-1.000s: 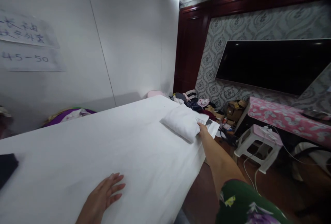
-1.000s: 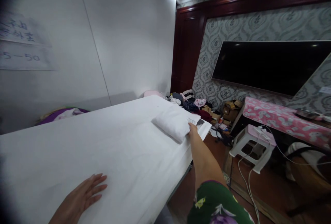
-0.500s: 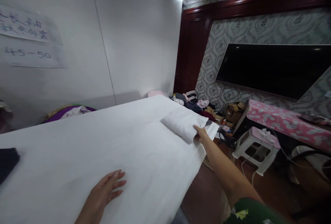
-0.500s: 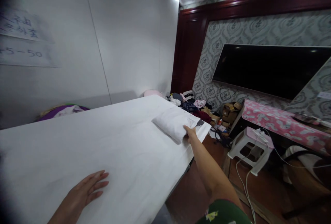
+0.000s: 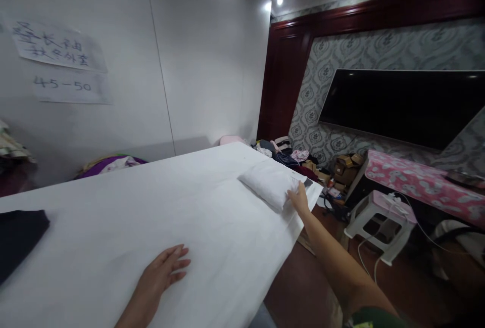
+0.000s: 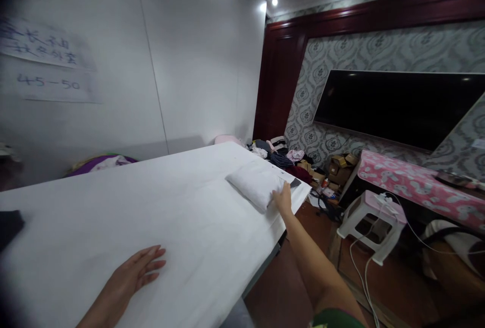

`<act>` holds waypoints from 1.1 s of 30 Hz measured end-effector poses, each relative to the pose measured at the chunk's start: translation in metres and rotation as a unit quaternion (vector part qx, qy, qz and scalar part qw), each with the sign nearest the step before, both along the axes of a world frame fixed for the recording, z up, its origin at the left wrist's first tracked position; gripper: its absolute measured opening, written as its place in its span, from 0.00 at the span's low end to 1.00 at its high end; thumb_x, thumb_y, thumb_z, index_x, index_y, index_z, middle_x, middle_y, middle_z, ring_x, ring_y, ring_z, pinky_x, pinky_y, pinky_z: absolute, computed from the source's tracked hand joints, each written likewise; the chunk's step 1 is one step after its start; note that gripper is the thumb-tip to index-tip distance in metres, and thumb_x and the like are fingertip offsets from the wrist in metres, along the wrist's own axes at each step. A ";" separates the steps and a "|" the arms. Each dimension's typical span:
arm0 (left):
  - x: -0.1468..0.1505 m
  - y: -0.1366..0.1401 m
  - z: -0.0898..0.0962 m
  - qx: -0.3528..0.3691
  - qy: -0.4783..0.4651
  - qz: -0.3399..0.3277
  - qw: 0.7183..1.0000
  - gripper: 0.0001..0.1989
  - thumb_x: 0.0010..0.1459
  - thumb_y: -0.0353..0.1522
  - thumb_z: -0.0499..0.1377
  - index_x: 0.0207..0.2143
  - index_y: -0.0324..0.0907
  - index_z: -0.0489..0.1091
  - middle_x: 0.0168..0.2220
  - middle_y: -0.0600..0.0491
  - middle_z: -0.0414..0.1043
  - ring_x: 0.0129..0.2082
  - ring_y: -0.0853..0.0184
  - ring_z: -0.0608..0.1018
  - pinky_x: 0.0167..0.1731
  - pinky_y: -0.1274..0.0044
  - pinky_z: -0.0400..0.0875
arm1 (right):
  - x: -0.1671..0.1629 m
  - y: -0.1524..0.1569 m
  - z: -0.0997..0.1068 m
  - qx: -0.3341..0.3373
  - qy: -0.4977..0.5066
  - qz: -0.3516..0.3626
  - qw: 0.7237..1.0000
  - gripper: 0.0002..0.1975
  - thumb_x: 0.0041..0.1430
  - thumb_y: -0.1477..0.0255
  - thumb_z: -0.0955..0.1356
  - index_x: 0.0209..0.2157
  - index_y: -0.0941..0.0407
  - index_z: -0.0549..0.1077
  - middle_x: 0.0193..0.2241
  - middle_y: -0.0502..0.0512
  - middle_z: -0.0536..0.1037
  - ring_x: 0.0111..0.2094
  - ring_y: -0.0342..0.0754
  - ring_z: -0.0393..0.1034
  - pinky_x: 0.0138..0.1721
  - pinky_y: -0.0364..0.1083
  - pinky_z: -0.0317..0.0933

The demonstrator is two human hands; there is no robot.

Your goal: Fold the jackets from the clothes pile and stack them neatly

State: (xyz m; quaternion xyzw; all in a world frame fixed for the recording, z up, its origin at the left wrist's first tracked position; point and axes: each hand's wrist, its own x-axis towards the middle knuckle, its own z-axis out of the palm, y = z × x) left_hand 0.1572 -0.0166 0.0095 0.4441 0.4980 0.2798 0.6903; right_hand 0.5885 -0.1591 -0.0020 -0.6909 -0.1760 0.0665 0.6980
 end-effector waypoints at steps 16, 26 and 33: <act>-0.002 0.007 -0.018 0.050 0.040 -0.023 0.998 0.19 0.46 0.39 0.65 0.39 0.39 0.71 0.44 0.44 0.75 0.37 0.60 0.79 0.28 0.74 0.76 | 0.025 0.103 0.039 -0.451 -0.234 0.082 0.857 0.28 0.59 0.55 0.63 0.58 0.51 0.62 0.66 0.59 0.49 0.67 0.59 0.33 0.61 0.66 0.24; 0.004 0.003 -0.013 0.083 0.098 -0.042 0.991 0.27 0.32 0.48 0.65 0.35 0.42 0.72 0.42 0.47 0.76 0.38 0.57 0.77 0.29 0.72 0.76 | 0.045 0.100 0.023 -0.582 -0.214 0.139 0.772 0.31 0.63 0.51 0.49 0.63 0.48 0.54 0.67 0.55 0.46 0.66 0.59 0.36 0.60 0.68 0.33; 0.004 0.001 -0.012 0.095 0.096 -0.044 0.990 0.27 0.32 0.48 0.64 0.34 0.42 0.72 0.41 0.48 0.75 0.36 0.58 0.77 0.28 0.73 0.75 | 0.032 0.103 0.041 -0.581 -0.226 0.126 0.772 0.32 0.62 0.49 0.51 0.61 0.48 0.57 0.66 0.58 0.50 0.66 0.61 0.39 0.59 0.68 0.38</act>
